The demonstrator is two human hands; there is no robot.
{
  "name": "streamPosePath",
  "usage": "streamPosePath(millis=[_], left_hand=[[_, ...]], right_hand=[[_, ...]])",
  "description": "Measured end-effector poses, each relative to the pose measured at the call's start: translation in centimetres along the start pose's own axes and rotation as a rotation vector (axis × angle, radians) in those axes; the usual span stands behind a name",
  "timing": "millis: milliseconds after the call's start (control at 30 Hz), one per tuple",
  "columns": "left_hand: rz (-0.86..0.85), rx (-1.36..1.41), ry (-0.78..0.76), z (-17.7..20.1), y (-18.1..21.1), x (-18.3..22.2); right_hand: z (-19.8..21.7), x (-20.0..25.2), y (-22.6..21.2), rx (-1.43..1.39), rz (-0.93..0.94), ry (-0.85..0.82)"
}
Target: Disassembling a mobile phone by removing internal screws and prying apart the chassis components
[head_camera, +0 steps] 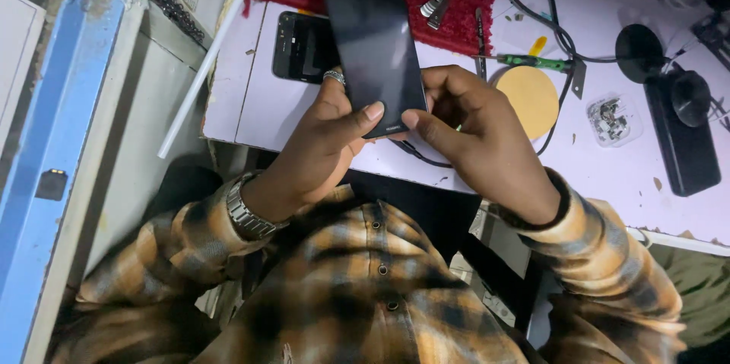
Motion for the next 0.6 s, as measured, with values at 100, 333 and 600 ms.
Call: streamPosePath(millis=[100, 333, 600], left_hand=[[0.011, 0.052, -0.035, -1.4, 1.5, 0.1], [0.004, 0.084, 0.173, -0.6, 1.4, 0.1], [0.04, 0.1, 0.224, -0.2, 0.9, 0.1]], right_hand=[[-0.3, 0.9, -1.3, 0.091, 0.067, 0.08], [-3.9, 3.2, -2.5, 0.428, 0.324, 0.082], [-5.7, 4.2, -1.5, 0.493, 0.459, 0.086]])
Point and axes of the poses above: each hand's wrist, its own x-axis away from the middle knuckle, its own z-axis out of the back of the hand, y = z × x, the point moved 4 cm from there along -x, towards the middle knuckle, and after that the axes turned 1 degree about -y, right-handed, at the moved point
